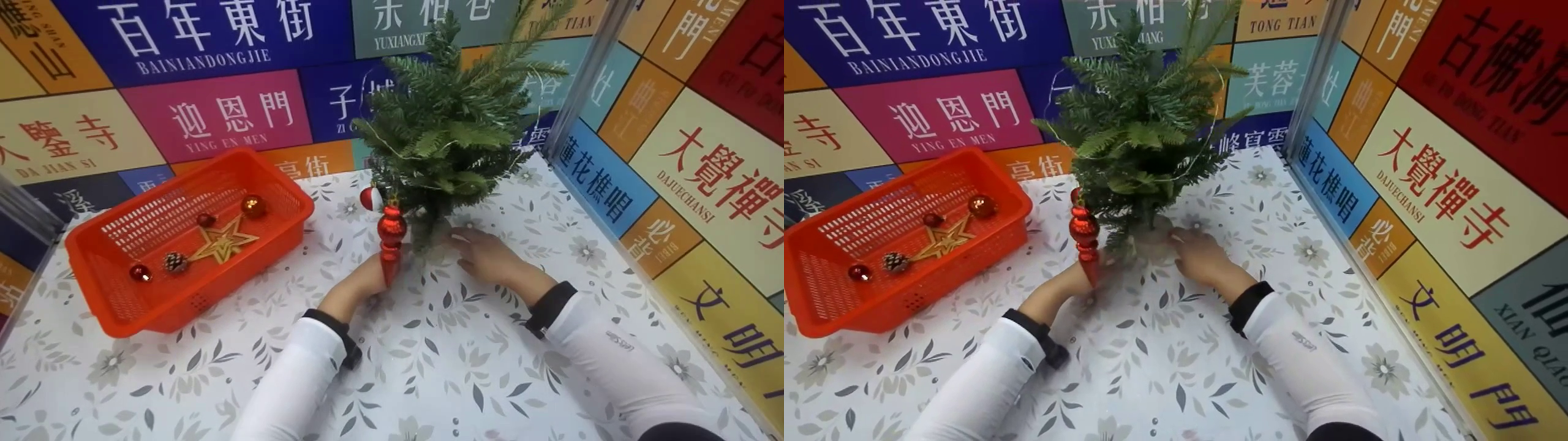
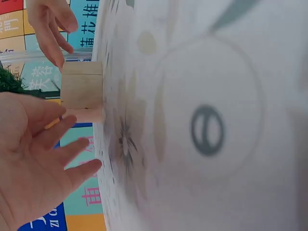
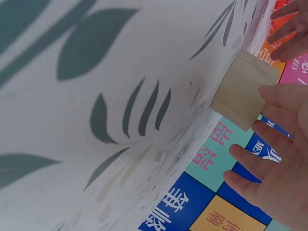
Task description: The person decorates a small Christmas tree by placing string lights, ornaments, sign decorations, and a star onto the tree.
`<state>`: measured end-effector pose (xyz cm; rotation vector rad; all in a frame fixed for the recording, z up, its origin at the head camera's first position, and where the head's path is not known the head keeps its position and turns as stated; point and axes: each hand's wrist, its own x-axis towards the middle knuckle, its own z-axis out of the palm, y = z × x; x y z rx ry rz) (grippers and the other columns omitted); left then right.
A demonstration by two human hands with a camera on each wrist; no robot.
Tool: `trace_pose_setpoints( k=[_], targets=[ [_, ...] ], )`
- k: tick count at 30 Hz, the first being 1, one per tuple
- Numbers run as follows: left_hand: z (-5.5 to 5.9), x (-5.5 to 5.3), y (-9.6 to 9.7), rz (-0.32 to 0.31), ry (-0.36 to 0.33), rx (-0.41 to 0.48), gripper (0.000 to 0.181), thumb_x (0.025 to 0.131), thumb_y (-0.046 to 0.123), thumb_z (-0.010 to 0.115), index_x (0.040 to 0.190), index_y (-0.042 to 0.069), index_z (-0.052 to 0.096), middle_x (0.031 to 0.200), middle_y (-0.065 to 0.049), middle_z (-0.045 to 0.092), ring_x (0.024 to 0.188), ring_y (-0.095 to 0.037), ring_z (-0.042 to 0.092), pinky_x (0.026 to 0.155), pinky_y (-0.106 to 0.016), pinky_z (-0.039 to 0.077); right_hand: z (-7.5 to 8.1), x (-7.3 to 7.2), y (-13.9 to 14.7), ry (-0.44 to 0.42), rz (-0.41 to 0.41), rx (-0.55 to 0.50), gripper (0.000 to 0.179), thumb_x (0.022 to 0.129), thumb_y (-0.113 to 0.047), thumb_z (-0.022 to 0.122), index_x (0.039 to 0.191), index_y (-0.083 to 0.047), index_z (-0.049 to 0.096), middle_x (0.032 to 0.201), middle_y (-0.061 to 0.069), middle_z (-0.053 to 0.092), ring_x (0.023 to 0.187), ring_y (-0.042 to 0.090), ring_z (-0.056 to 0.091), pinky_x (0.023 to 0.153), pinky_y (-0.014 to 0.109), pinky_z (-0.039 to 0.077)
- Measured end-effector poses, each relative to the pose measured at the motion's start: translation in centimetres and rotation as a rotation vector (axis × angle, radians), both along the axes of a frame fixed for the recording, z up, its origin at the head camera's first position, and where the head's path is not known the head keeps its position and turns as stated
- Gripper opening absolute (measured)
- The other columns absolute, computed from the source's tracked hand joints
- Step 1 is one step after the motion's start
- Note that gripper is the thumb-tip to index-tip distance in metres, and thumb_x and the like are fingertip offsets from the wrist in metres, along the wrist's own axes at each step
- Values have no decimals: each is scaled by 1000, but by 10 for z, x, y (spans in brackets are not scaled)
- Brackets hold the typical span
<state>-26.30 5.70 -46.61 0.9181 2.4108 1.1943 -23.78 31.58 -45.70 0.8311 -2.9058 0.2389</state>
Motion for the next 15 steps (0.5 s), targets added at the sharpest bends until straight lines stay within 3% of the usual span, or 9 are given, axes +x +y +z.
trace_pose_setpoints(
  k=[3,5,10,15],
  targets=[
    [-6,-3,-1,-123,-41,-38,46,100,4,39,145,-5,35,150,-26,36,142,-38,30,119,-48,21,-2,2,-2,-18,14,-15,53,87,-6,64,138,3,49,138,26,46,122,42,50,104,50,43],
    [-10,-6,1,-163,-34,-65,51,99,2,38,149,-2,29,155,-23,27,145,-37,22,121,-47,16,-2,4,-5,-55,-5,-31,55,88,-6,63,140,1,47,140,26,43,119,41,53,101,48,46],
    [-12,-7,7,-130,12,-126,66,96,2,45,153,0,12,160,-19,14,148,-32,14,122,-41,11,0,11,-14,-131,-47,-21,58,91,-10,60,144,3,40,148,29,34,122,43,50,102,49,45],
    [-11,-5,13,-115,88,-157,74,93,4,53,152,-6,9,160,-24,9,149,-33,13,122,-39,11,1,15,-23,-72,-49,-42,61,87,-5,65,142,6,41,146,30,37,127,44,46,107,50,41]
  ],
)
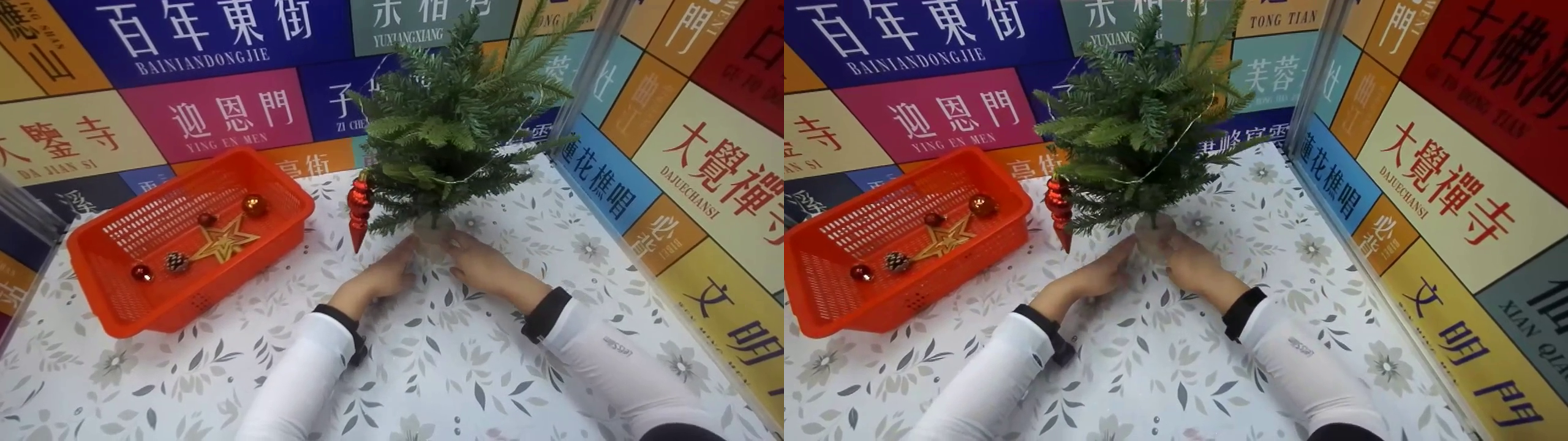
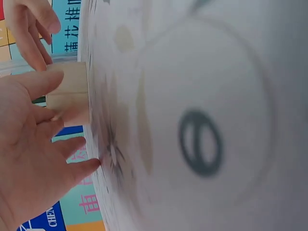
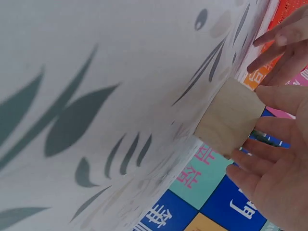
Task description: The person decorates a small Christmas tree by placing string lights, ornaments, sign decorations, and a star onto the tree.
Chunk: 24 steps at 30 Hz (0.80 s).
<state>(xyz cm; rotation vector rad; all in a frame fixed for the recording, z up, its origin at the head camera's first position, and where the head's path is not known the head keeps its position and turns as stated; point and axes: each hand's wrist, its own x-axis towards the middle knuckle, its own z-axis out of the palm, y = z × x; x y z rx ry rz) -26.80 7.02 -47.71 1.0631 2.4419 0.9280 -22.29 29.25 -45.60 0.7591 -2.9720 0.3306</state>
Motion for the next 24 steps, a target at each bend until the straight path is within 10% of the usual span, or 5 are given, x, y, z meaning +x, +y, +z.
trace_pose_setpoints(
  k=[16,24],
  targets=[
    [11,6,2,5,-10,-27,70,96,7,50,150,-9,9,159,-25,11,149,-32,13,122,-37,12,-1,2,-9,52,-15,-75,51,86,-8,68,134,1,54,139,27,46,122,44,51,101,52,46],
    [43,12,-31,-63,-30,-160,53,98,13,48,149,5,34,155,-15,32,143,-29,31,120,-41,23,5,8,3,47,-65,-130,52,88,-13,67,135,1,51,137,26,49,126,43,47,106,54,40]
  ],
)
